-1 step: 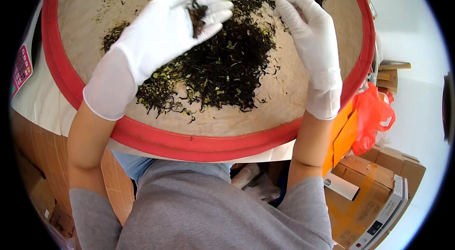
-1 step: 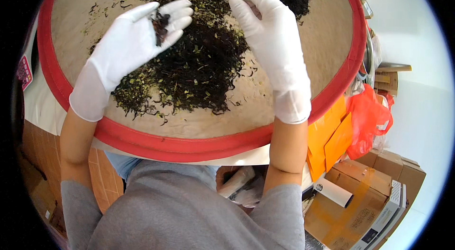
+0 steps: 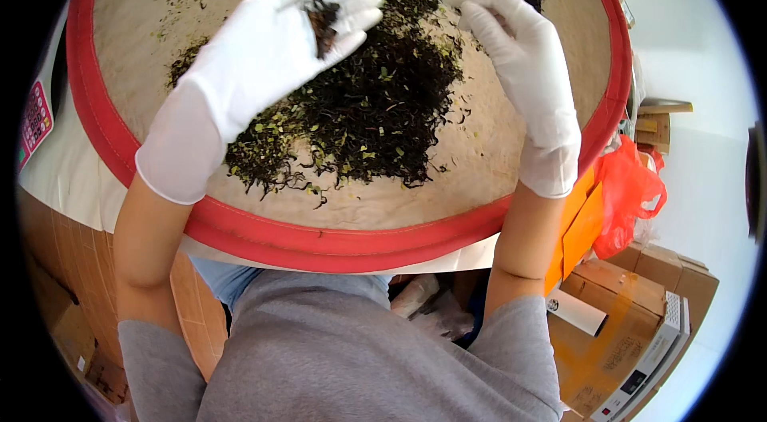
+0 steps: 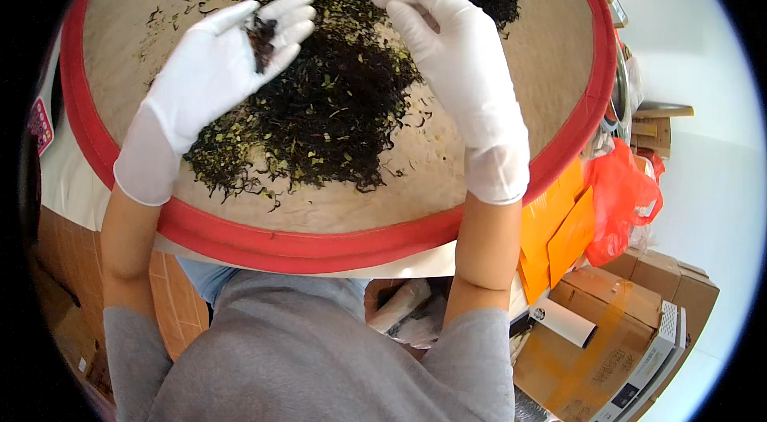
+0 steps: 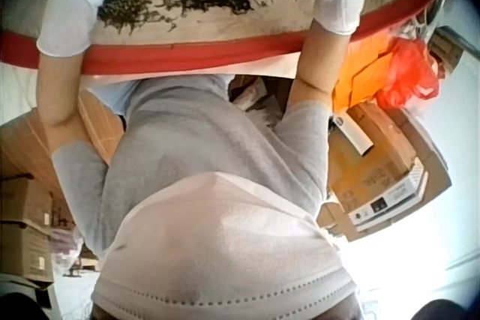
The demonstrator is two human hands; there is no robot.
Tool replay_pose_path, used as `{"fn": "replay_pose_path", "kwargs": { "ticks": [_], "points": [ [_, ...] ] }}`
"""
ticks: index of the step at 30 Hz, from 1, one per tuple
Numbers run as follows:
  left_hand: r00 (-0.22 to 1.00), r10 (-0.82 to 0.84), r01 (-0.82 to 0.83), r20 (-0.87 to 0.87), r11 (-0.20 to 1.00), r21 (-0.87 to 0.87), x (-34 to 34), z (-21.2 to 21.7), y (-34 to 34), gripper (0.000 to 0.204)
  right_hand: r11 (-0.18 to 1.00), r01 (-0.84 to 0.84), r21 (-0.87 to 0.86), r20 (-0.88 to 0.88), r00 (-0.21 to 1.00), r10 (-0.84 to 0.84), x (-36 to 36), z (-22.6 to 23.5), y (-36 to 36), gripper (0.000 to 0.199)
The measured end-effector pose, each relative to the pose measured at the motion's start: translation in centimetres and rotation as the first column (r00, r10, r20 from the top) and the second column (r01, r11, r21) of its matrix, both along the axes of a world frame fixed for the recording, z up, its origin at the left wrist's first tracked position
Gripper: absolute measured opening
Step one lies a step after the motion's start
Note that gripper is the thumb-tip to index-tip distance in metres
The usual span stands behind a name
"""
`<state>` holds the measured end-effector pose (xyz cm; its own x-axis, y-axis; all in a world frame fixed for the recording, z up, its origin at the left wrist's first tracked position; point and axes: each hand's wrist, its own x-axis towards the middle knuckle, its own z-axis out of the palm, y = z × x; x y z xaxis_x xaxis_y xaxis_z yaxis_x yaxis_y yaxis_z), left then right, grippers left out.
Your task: The person wearing white gloves sorts through a pile of dried tea leaves on a large circular tray. They pick up small handfuls of leaves, separate them, and place the sorted portions back onto the tray.
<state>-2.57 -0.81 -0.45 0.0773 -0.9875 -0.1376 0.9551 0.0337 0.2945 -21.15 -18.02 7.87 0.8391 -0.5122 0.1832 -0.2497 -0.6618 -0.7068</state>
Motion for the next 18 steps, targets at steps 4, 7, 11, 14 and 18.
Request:
{"fn": "replay_pose_path", "kwargs": {
  "ticks": [4,7,11,14,18],
  "points": [
    [0.987,0.151,-0.154,0.048,0.987,0.046,1.2,0.8,0.3,0.044,0.999,-0.009,-0.049,-0.263,0.965,-0.004,-1.8,-1.3,-2.1,0.022],
    [1.000,0.019,-0.017,0.007,0.970,-0.241,2.9,0.1,0.7,0.045,0.986,-0.117,-0.120,-0.369,0.927,0.065,-2.4,-1.3,-2.1,0.029],
    [0.998,0.030,-0.041,-0.056,0.978,-0.202,3.8,-0.5,1.1,0.046,0.945,-0.309,-0.109,-0.322,0.910,0.260,-2.7,-1.6,-1.4,0.042],
    [1.000,0.015,-0.020,-0.028,0.980,-0.198,3.8,-0.7,1.2,0.046,0.916,-0.350,-0.194,-0.248,0.921,0.299,-2.8,-1.8,-0.3,0.043],
    [0.996,0.086,-0.087,-0.013,0.989,-0.116,2.3,0.3,0.7,0.044,0.918,-0.314,-0.242,-0.362,0.907,0.215,-2.4,-3.4,1.4,0.045]
  ]
}}
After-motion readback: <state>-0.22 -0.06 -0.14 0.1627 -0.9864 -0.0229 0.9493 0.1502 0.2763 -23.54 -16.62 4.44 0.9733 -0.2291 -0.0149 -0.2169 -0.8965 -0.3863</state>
